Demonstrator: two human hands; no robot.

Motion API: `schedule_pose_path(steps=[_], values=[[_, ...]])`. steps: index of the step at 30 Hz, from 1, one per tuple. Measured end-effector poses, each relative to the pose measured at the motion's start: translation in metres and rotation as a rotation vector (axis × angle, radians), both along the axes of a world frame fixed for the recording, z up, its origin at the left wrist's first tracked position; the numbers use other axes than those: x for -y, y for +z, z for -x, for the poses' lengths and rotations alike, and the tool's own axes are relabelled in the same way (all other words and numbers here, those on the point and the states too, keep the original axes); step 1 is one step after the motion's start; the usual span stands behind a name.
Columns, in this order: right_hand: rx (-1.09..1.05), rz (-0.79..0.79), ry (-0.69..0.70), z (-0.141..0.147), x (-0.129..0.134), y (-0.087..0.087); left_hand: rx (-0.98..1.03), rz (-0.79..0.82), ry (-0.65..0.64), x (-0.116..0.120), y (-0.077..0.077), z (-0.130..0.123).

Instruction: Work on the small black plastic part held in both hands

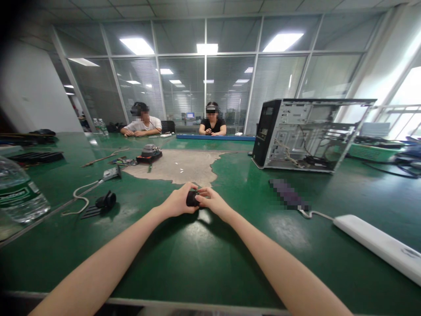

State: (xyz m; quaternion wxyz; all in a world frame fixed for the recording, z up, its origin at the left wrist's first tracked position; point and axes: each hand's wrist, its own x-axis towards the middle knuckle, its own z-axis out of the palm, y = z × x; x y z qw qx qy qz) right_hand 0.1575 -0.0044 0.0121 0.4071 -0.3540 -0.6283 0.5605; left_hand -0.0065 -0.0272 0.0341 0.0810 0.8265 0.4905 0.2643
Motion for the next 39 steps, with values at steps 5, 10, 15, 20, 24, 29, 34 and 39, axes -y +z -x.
schedule_pose_path(steps=[5,10,15,20,24,29,34,39], values=[[0.008,-0.057,0.105,-0.0068,-0.0012,0.0004,0.003,0.023,0.018,0.0006,0.001,-0.001],[-0.045,0.004,0.061,-0.0054,0.0012,-0.0008,-0.003,-0.005,0.007,-0.0013,-0.0012,-0.0007],[-0.022,0.004,-0.002,-0.0008,-0.0004,-0.0021,0.002,0.008,0.007,-0.0007,0.0003,-0.0011],[0.004,-0.045,0.078,-0.0056,-0.0023,-0.0009,-0.002,0.03,0.024,0.0006,0.0016,-0.0019],[-0.035,-0.017,0.097,-0.0067,-0.0002,-0.0002,-0.002,0.007,0.006,-0.0011,-0.0012,-0.0004],[-0.048,0.052,0.02,-0.0007,-0.0003,-0.0007,-0.006,-0.021,-0.018,-0.0031,-0.0038,0.0018],[-0.037,0.061,0.035,-0.0026,-0.0045,-0.0032,-0.007,-0.019,-0.024,-0.0026,-0.0025,0.0016],[-0.055,0.018,0.139,-0.0083,-0.0027,-0.0012,-0.007,0.003,-0.013,-0.0005,0.0,0.0004]])
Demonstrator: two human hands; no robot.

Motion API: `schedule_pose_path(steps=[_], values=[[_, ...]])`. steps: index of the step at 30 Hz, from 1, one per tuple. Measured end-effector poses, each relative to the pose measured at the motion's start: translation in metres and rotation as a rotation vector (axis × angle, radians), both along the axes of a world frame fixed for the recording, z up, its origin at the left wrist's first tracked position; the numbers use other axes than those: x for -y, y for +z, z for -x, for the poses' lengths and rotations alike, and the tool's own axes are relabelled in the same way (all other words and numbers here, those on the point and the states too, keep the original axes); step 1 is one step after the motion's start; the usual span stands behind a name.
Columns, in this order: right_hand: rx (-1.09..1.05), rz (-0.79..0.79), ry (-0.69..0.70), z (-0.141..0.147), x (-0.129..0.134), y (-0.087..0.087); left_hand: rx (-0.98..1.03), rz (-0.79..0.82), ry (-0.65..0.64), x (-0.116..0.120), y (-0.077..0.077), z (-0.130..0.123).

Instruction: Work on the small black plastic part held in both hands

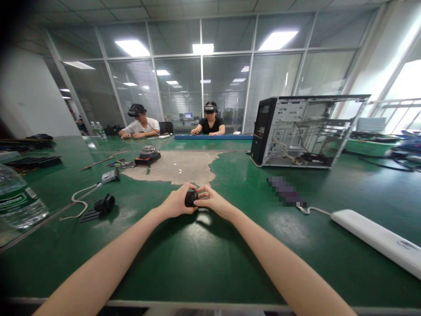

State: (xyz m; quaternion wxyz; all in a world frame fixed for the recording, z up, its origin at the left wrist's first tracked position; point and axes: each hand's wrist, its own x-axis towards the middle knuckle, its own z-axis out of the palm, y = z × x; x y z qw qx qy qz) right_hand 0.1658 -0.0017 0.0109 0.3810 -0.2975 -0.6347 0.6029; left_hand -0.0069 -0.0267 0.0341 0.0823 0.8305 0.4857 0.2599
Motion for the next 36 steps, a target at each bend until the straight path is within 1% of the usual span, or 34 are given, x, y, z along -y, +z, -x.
schedule_pose_path(steps=[4,9,11,15,17,22,28,33,36], values=[[-0.011,0.037,-0.036,0.0018,0.0021,0.0014,0.001,0.003,-0.002,0.0,-0.0003,-0.0007],[0.005,0.056,-0.082,0.0048,-0.0011,-0.0017,-0.01,-0.019,-0.005,-0.0022,-0.0034,0.0],[0.016,0.05,-0.074,0.0038,-0.0024,-0.0022,-0.015,-0.03,-0.006,-0.0027,-0.0043,0.0007],[0.023,-0.014,-0.011,-0.0004,-0.002,-0.0006,-0.004,-0.032,-0.018,-0.0029,-0.0047,0.0015],[0.013,-0.016,0.003,-0.0014,-0.0006,0.0004,0.001,-0.022,-0.015,-0.0029,-0.0048,0.0016],[-0.022,0.029,-0.038,0.0022,0.0016,0.001,0.004,-0.021,-0.018,-0.0035,-0.0058,0.0016],[0.025,0.065,-0.089,0.0049,0.0012,0.0006,-0.017,-0.038,-0.009,-0.0037,-0.0053,0.0013],[0.03,-0.014,-0.029,0.0,0.0009,-0.0017,-0.019,-0.035,-0.002,-0.0018,-0.0055,0.0004],[-0.011,0.003,-0.018,0.0004,0.0009,-0.0033,-0.02,-0.056,-0.002,-0.0005,-0.0068,0.0001]])
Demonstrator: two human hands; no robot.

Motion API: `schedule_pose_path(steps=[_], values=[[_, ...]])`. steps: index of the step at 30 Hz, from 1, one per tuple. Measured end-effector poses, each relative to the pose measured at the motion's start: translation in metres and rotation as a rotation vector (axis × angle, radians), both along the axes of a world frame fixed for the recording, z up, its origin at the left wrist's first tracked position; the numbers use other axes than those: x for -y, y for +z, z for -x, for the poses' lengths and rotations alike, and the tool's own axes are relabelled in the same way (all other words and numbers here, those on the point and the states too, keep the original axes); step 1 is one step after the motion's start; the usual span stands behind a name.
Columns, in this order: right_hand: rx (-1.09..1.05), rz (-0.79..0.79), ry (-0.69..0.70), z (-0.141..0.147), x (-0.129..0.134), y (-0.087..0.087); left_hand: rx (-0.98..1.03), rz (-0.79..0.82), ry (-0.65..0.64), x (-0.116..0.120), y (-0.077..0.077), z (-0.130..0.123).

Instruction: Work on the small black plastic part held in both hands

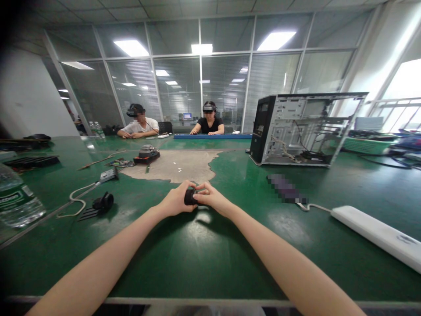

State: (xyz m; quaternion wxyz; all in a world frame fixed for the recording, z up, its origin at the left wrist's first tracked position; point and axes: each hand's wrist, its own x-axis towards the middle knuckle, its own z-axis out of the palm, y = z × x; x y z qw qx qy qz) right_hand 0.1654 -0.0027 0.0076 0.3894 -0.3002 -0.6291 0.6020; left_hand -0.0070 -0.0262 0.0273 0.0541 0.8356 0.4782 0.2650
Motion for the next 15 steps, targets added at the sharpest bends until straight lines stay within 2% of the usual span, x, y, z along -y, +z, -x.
schedule_pose_path(steps=[7,15], values=[[0.023,0.031,-0.097,0.0065,-0.0002,-0.0009,-0.007,0.003,0.035,0.0011,-0.0019,-0.0004],[-0.001,-0.026,0.018,-0.0011,0.0022,0.0014,-0.001,0.001,0.039,0.0013,-0.0024,-0.0007]])
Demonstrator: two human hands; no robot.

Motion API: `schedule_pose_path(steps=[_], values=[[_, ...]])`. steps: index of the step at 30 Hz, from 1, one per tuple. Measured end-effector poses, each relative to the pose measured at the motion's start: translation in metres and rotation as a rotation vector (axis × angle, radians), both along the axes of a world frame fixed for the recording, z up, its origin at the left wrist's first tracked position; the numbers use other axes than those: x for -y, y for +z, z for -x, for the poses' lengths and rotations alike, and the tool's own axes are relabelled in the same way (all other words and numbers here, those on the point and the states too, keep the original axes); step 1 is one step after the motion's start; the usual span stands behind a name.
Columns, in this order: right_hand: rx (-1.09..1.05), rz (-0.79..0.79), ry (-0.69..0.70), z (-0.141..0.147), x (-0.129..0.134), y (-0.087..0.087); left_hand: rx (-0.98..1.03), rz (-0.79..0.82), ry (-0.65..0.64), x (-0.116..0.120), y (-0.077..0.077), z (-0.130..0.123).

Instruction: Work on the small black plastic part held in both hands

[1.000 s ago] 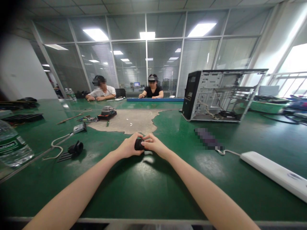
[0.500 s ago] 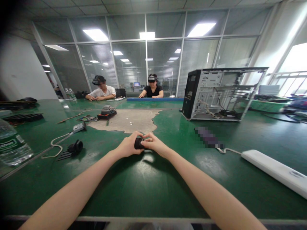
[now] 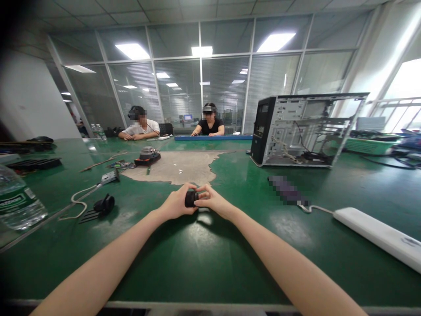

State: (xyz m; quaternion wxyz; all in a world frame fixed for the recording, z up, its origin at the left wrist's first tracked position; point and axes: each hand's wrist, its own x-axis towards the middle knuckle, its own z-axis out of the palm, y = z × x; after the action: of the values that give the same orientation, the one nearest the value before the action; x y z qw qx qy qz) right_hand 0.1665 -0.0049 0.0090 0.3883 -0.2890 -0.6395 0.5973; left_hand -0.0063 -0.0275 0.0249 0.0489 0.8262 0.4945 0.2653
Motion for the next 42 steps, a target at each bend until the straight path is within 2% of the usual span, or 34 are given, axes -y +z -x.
schedule_pose_path(steps=[8,15,23,29,38,42], values=[[0.017,0.045,-0.092,0.0059,-0.0022,-0.0017,0.038,0.025,0.003,0.001,0.0032,-0.0015],[0.011,-0.025,-0.014,-0.0013,0.0002,-0.0006,0.03,0.0,-0.04,0.0005,0.0024,-0.003],[0.023,0.018,-0.126,0.0063,0.0024,-0.0004,-0.031,-0.052,-0.066,-0.003,0.0002,-0.003],[0.012,-0.016,-0.036,-0.0004,-0.0019,-0.0023,-0.045,-0.014,-0.037,-0.0025,-0.0009,-0.0039],[-0.002,0.029,-0.088,0.0035,-0.0009,-0.0025,-0.064,0.011,-0.039,-0.0047,-0.0013,-0.0026],[0.011,0.025,-0.048,0.0013,-0.0031,-0.003,-0.064,-0.002,-0.077,-0.0052,0.0,-0.0005]])
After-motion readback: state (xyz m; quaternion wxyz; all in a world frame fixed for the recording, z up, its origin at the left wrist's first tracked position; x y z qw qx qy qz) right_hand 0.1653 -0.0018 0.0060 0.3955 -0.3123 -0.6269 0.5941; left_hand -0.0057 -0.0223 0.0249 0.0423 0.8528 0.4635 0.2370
